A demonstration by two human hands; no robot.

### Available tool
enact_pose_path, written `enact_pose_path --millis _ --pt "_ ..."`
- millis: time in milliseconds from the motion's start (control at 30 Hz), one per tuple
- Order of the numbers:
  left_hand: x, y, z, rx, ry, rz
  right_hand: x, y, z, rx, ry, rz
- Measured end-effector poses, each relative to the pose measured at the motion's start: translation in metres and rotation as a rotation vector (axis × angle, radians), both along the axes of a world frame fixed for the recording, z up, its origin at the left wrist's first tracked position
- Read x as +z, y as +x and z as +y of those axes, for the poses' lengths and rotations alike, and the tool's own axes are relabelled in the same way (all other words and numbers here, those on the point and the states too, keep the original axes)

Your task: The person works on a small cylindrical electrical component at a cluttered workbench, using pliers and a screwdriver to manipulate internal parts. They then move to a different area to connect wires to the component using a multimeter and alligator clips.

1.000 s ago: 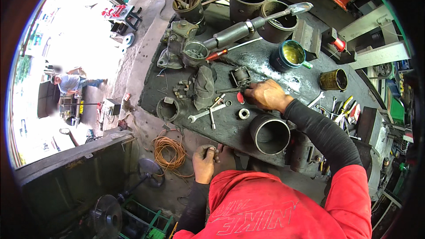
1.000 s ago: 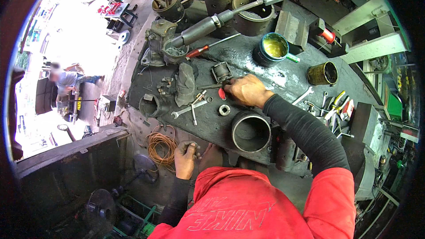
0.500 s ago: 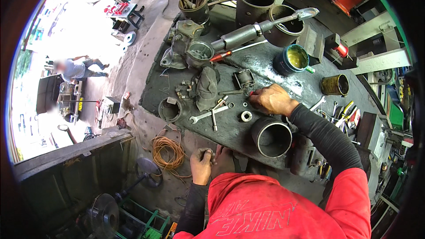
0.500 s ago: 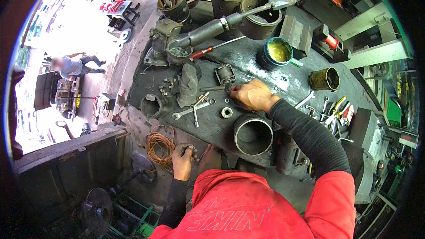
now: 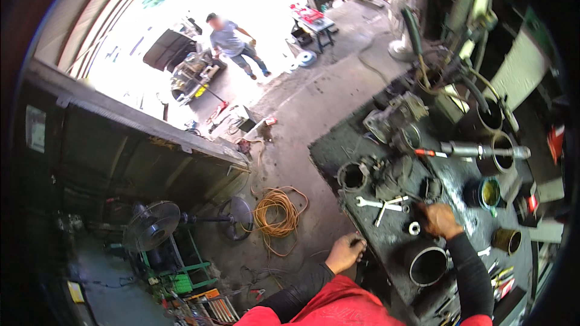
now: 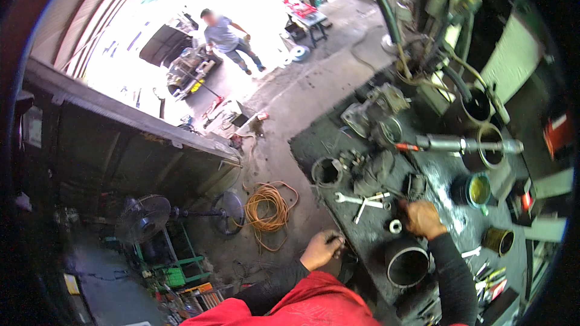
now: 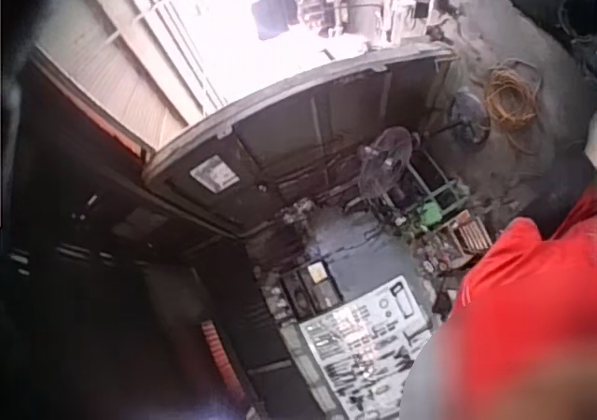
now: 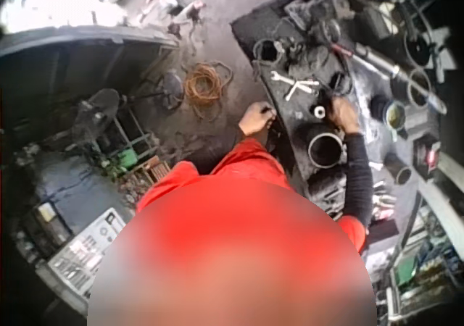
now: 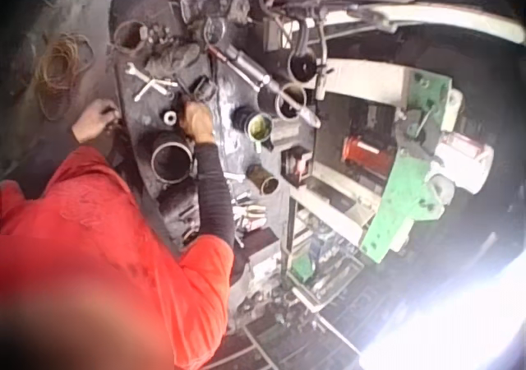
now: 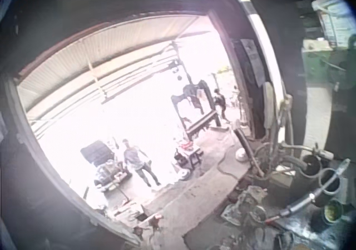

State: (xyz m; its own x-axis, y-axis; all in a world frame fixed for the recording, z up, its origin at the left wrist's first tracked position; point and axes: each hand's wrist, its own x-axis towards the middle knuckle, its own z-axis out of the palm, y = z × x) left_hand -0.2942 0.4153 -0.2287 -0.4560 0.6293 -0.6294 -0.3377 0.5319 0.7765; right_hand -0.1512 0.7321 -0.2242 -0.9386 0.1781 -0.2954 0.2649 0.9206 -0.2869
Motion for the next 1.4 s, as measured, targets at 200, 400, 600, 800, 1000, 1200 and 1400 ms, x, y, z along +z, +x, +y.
enact_pose_path --millis 200,400,600,800,1000,1200,1400 --pt "0.003 -0.005 0.000 -0.014 -0.030 -0.029 -0.011 -0.001 0.006 0.041 0.049 -0.049" --pt "0.010 -0.012 -0.002 0.018 0.029 -0.004 -0.013 -0.006 0.009 -0.004 0.017 -0.125" --pt "0.015 -0.021 -0.010 0.027 0.059 0.021 -0.019 -0.001 0.017 0.049 0.029 -0.176" --pt "0.015 -0.022 -0.021 0.009 0.120 -0.007 0.046 0.027 0.003 -0.284 -0.228 0.035" --pt "0.036 0.014 -0.022 -0.073 0.288 -0.157 0.135 0.061 -0.085 -0.646 -0.312 0.592" --pt "0.082 0.102 -0.072 0.065 0.353 -0.007 0.127 0.070 -0.238 -0.600 -0.740 0.512" --pt "0.100 0.152 -0.204 0.373 0.307 0.060 0.114 0.082 -0.368 -0.514 -1.027 0.404"
